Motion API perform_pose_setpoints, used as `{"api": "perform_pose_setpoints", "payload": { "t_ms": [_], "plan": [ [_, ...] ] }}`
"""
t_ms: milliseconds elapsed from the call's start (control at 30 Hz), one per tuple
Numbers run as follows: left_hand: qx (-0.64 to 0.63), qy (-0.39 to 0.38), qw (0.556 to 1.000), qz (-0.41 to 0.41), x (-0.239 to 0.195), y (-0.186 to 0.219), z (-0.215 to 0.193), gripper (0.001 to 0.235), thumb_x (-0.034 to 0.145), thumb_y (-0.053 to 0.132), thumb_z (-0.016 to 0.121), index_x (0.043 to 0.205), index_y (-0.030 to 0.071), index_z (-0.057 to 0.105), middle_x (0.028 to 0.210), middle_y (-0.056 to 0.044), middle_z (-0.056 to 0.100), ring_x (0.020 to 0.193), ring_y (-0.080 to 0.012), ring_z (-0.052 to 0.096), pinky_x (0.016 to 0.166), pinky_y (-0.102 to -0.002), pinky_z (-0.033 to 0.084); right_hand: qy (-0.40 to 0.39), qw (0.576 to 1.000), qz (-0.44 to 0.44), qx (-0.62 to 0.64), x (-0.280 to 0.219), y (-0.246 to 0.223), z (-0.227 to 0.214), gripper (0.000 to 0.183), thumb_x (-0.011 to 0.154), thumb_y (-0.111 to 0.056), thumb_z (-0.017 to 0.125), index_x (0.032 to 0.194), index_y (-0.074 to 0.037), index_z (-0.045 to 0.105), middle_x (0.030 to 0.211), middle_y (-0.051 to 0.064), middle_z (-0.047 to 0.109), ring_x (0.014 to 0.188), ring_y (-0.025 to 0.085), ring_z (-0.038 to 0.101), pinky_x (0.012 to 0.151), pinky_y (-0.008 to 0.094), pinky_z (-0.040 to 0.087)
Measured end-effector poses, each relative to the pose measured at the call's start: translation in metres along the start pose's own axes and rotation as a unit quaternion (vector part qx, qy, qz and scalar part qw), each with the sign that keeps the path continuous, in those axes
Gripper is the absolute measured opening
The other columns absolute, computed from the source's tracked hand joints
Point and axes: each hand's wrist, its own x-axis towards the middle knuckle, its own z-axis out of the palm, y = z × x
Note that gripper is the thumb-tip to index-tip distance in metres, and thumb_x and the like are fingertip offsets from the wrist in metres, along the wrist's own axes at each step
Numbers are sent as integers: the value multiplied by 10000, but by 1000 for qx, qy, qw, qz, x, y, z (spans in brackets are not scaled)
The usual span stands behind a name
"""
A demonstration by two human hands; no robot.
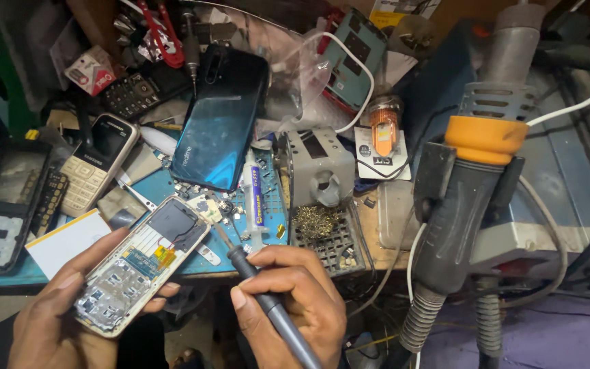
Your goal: The person uses a soldering iron and tweezers to work on the internal circuit board of a disassembled mobile phone. They repeatedly apply heat to specific points on the board while holding the device steady with the other hand.
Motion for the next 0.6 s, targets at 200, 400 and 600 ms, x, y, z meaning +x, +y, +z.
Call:
{"api": "perform_pose_setpoints", "payload": {
  "t_ms": [200,400,600],
  "plan": [
    [-54,-39,998,-6,5,-11,-39,796,1007,364,447,1580,-165,290,1391,-509,484,1022,-625,650,853,-598,575,18,1000,2,4,-1,-5,-7,183,864,-41,729,1029,39,719,1152,177,612,966,172,728,858,305,630],
    [-103,-94,988,-60,14,-11,-70,840,1018,391,472,1654,-96,219,1427,-546,431,1071,-687,620,918,-665,538,75,993,-59,-70,-11,5,-18,163,832,-17,856,911,13,717,1100,193,666,805,139,686,701,237,586],
    [-86,-80,993,-13,5,-10,-49,772,1022,325,451,1549,-216,290,1392,-544,478,1000,-660,661,851,-612,590,10,962,-191,-197,-6,3,-55,228,891,-33,763,1068,-32,618,1156,173,596,876,174,788,830,287,625]
  ]
}}
